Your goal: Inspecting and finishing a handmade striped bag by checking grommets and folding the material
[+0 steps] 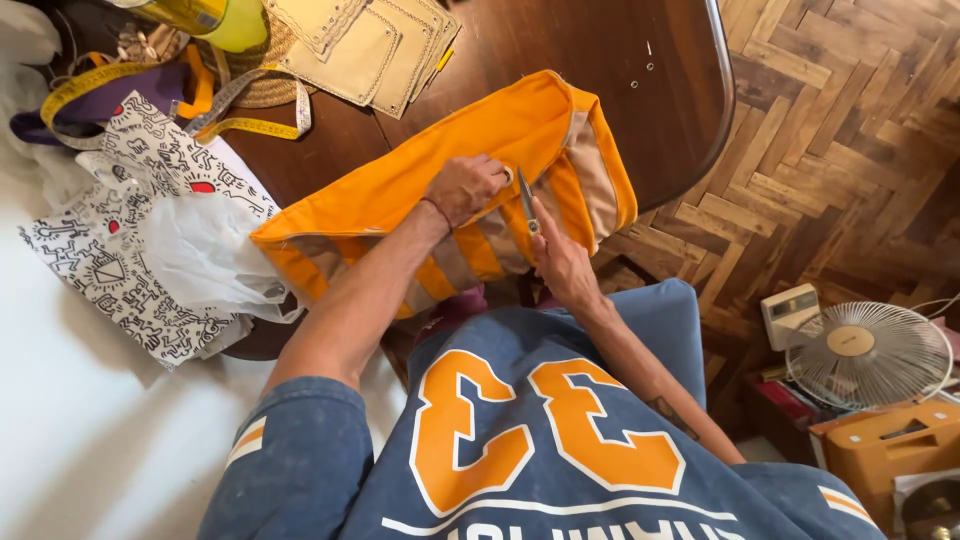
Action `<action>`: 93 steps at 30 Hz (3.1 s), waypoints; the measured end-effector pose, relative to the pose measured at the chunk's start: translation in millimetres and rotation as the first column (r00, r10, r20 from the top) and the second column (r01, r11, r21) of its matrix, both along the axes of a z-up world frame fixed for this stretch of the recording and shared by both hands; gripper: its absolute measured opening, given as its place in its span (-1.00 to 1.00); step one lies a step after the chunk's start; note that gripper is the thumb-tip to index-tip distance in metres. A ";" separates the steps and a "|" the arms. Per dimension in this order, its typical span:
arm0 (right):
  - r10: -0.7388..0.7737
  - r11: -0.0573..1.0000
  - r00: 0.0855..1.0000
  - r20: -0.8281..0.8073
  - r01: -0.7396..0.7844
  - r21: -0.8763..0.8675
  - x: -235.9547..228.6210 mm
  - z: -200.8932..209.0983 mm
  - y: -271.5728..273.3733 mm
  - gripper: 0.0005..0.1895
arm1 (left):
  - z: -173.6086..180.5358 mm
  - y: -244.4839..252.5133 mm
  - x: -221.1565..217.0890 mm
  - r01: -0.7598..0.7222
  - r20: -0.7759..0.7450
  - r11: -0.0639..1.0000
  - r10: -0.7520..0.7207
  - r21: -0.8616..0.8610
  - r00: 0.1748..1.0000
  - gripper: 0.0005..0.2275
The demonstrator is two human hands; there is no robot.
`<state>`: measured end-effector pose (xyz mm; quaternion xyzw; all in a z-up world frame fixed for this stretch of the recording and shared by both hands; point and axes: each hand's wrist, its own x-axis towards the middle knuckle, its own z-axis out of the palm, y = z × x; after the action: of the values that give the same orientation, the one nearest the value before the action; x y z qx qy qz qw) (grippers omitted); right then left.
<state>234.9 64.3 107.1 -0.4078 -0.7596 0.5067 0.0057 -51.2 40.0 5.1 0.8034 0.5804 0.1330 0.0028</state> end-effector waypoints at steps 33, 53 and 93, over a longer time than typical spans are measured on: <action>0.207 0.922 0.877 0.433 -0.323 0.213 -31.6 -29.7 -17.2 0.04 | 20.1 5.6 -21.2 0.143 -0.003 0.990 -0.143 -0.014 0.990 -0.86; 0.349 0.893 0.794 0.497 -0.442 0.080 -45.0 -35.6 25.4 -0.03 | 15.8 18.0 -37.7 0.210 0.057 0.974 -0.206 -0.080 0.977 -0.84; -0.080 0.996 0.829 0.554 0.038 0.086 -135.2 -26.0 -53.7 -0.13 | 22.2 4.3 -30.0 0.116 0.109 0.978 -0.136 0.176 0.985 -0.79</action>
<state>99.7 10.6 81.1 -0.5602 -0.7331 0.3382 -0.1853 -81.2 44.3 27.3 0.8264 0.5137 0.2295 -0.0219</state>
